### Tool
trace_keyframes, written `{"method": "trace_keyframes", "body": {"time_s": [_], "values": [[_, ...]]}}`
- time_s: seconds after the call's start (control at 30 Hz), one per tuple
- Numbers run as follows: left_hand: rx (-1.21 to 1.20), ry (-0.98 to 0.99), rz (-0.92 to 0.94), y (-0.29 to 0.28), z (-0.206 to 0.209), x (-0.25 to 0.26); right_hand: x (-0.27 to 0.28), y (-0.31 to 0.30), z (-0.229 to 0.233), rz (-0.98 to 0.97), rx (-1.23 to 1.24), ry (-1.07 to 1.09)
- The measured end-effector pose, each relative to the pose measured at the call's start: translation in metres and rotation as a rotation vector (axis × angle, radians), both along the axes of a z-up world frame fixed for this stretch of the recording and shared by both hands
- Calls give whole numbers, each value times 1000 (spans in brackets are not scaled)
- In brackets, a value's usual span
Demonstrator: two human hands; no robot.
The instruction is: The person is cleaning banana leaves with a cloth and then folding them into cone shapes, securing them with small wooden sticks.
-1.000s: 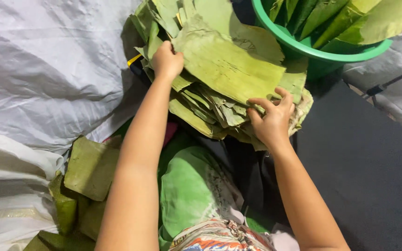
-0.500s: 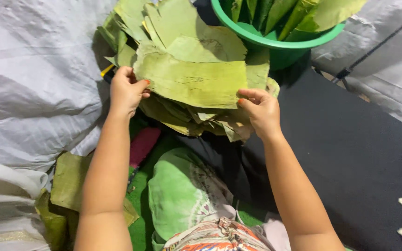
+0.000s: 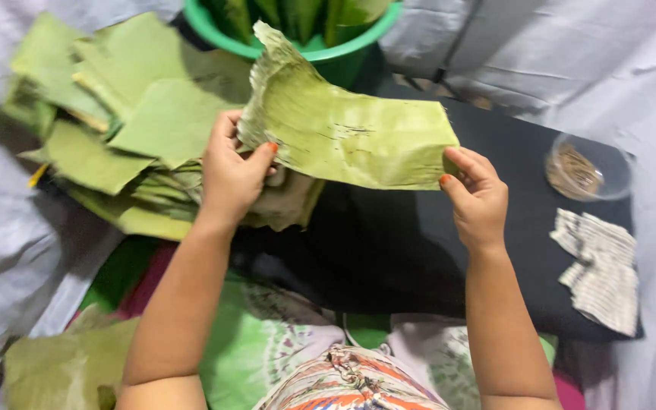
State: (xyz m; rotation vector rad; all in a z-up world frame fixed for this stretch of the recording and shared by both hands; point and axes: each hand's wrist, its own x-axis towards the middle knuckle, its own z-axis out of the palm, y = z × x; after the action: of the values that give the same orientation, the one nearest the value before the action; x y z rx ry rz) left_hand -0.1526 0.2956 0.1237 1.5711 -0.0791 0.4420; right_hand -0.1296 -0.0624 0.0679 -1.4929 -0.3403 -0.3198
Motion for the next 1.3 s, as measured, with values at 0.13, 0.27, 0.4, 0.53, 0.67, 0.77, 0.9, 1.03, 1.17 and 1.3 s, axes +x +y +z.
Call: {"method": "trace_keyframes", "body": {"time_s": [0.13, 0.27, 0.4, 0.53, 0.67, 0.77, 0.9, 1.03, 1.17, 1.3], "values": [[9, 12, -96, -78, -31, 25, -14, -76, -24, -118, -4, -6], [89, 128, -131, -143, -64, 44, -26, -143, -63, -283, -91, 22], [132, 269, -120, -186, -125, 69, -30, -187, -110, -371, -161, 36], [161, 304, -133, -202, -155, 75, -39, -198, -121, -447, -271, 99], [242, 437, -130, -202, -151, 67, -42, -202, -135, -503, -400, 177], [231, 418, -136, -199, -150, 65, -43, -200, -133, -551, -530, 180], [309, 189, -146, -193, -191, 70, -48, -205, -127, -745, -922, 148], [299, 178, -126, -195, -190, 64, -59, -237, -133, -996, -1152, 184], [318, 72, -35, -197, -192, 60, -63, -257, -142, -1083, -1157, 290], [468, 0, 41, -199, -205, 63, -62, -271, -154, -1088, -1088, 331]]}}
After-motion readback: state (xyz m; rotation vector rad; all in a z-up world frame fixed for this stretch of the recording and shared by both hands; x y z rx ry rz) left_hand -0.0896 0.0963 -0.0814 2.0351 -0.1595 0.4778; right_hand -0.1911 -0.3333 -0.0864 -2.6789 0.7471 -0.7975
